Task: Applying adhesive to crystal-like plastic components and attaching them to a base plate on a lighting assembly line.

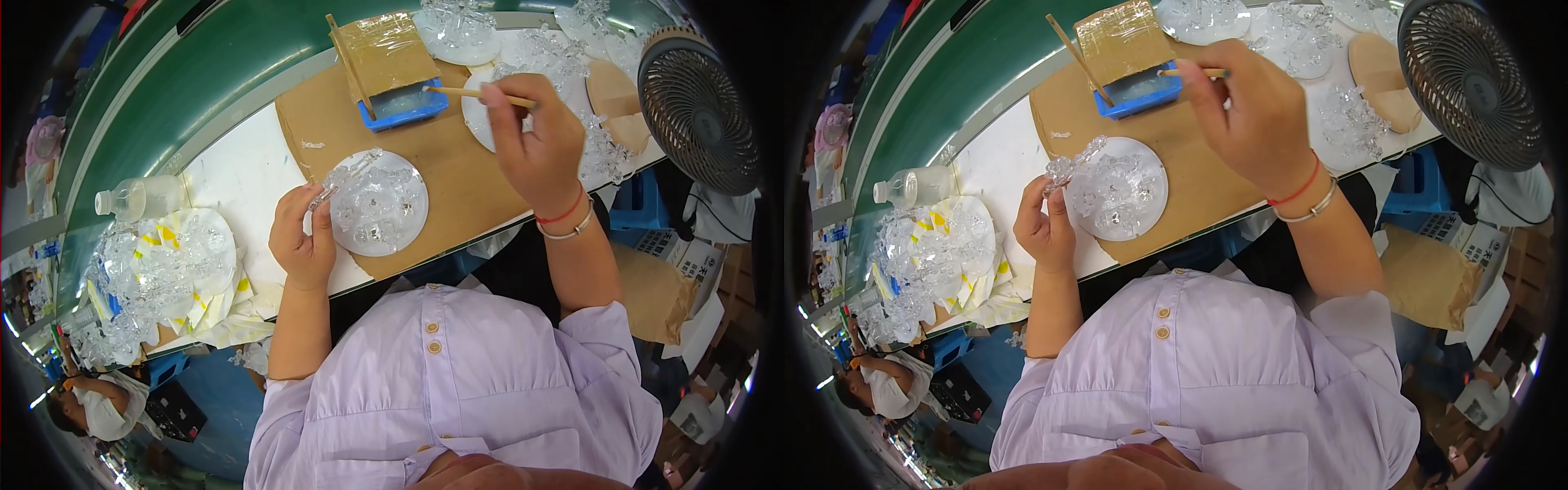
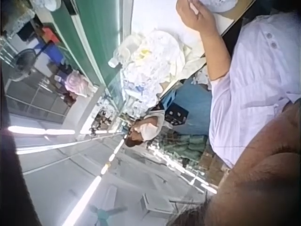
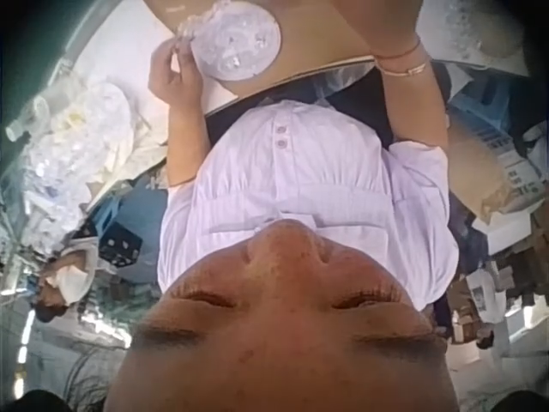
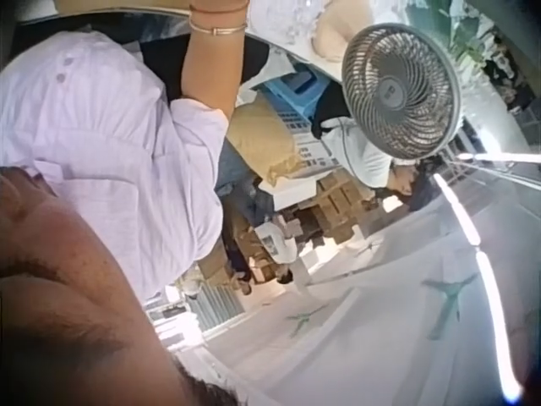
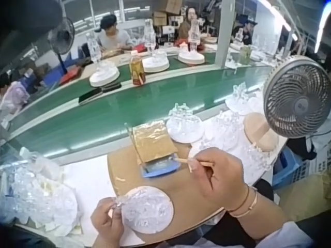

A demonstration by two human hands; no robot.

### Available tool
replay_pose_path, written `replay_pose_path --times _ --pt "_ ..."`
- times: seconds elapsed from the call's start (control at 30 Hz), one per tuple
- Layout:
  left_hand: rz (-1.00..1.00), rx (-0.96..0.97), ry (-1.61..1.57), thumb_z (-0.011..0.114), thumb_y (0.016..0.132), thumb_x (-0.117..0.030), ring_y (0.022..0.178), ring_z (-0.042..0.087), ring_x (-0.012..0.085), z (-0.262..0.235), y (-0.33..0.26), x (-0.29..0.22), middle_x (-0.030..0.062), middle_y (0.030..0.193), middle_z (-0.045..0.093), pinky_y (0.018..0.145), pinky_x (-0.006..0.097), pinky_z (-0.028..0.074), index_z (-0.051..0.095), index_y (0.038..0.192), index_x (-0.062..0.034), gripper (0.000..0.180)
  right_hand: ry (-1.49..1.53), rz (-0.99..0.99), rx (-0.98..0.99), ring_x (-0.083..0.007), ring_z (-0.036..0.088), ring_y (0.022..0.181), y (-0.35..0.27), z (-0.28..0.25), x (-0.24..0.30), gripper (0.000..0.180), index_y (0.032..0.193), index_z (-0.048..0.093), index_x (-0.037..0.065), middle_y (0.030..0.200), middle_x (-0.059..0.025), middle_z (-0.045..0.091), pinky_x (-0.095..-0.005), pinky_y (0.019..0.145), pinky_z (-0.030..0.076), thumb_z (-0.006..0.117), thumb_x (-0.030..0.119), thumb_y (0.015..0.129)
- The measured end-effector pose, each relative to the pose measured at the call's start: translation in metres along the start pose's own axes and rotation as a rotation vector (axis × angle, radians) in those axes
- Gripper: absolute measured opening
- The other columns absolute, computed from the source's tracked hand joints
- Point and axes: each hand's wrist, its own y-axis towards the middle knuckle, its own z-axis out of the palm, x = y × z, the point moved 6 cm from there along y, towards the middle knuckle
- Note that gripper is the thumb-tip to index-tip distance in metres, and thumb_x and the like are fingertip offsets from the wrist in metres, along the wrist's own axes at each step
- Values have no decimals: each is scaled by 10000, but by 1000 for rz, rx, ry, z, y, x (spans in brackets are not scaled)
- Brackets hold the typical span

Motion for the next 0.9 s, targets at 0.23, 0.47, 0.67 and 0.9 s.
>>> replay_pose_path --times 0.23,0.47,0.67,0.9 --pt "3 -12 -25 674 862 -47 885 661 278 1 0 3 130 930 688 789 324 524 665 989 9 140 282 90 -42 -102 567 631 -26 -35 2 87 1029 482 -11 891 -171 655 -200 572 461 519 39 968" --pt "-12 -3 -22 670 862 -42 891 662 274 0 -2 4 142 944 685 792 318 522 664 994 13 143 421 221 129 -96 568 660 -69 -27 4 89 1018 448 9 910 -186 643 -207 615 468 513 18 957" --pt "-32 2 -33 668 866 -42 901 658 267 1 -3 5 150 961 684 800 317 518 661 1000 20 149 404 215 212 -97 562 668 -74 -6 3 102 1015 462 4 890 -159 653 -217 630 461 534 8 944" --pt "-30 5 -38 668 870 -46 900 656 263 -1 -4 6 148 969 683 816 316 510 655 1011 24 158 373 194 230 -113 578 663 -66 -3 8 80 980 489 4 839 -135 668 -231 615 462 555 17 936"
